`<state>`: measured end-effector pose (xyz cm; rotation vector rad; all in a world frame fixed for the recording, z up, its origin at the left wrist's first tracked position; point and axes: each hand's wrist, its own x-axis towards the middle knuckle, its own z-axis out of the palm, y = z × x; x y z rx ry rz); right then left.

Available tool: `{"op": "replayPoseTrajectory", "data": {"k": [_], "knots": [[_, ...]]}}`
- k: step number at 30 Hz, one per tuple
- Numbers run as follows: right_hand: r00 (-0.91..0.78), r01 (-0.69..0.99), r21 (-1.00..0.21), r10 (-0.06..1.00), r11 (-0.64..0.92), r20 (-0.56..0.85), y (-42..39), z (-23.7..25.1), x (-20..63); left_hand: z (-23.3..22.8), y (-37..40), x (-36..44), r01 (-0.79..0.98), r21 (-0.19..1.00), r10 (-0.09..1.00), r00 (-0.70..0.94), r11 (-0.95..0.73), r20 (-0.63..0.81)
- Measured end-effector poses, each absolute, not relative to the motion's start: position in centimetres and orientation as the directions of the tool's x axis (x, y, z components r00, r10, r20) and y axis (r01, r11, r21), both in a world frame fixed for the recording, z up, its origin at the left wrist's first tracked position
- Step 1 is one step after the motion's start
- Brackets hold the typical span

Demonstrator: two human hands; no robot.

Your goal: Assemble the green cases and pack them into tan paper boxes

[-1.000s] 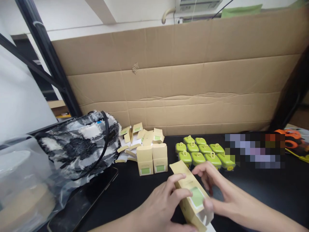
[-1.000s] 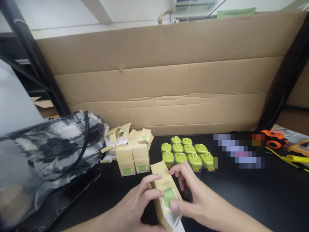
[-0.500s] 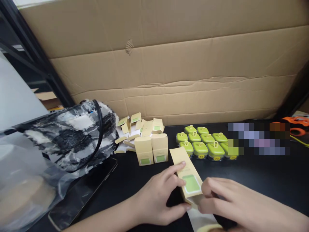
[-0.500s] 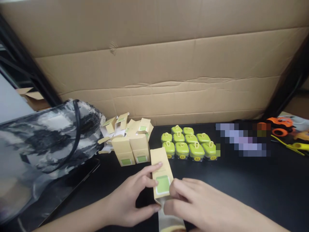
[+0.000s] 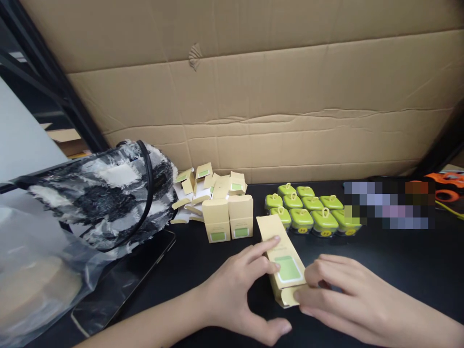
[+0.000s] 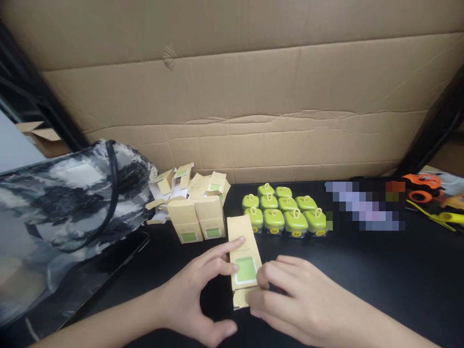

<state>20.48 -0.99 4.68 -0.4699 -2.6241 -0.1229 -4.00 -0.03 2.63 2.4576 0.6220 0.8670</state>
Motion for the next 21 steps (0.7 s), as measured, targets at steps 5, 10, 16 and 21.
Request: {"op": "replayPoseTrajectory", "data": {"k": [5, 10, 16, 21], "knots": [[-0.735, 0.432, -0.245, 0.496, 0.868, 0.462, -1.0, 3.7, 20.1, 2.9, -0.2, -3.8, 0.292, 0.532, 0.554, 0.708, -0.795, 0.438], [-0.67, 0.508, -0.35, 0.616, 0.787, 0.415, -0.6, 3.0, 19.9, 3.2, -0.3, -3.7, 0.3, 0.532, 0.563, 0.697, -0.792, 0.445], [-0.814, 0.392, -0.009, 0.351, 0.92, 0.463, -1.1, 4.0, 20.0, 2.4, -0.7, -3.8, 0.283, 0.643, 0.644, 0.629, -0.711, 0.436], [-0.895, 0.255, 0.15, 0.174, 0.955, 0.411, -1.6, 2.4, 19.6, 1.1, -1.4, -3.5, 0.263, 0.756, 0.736, 0.553, -0.599, 0.391]]}}
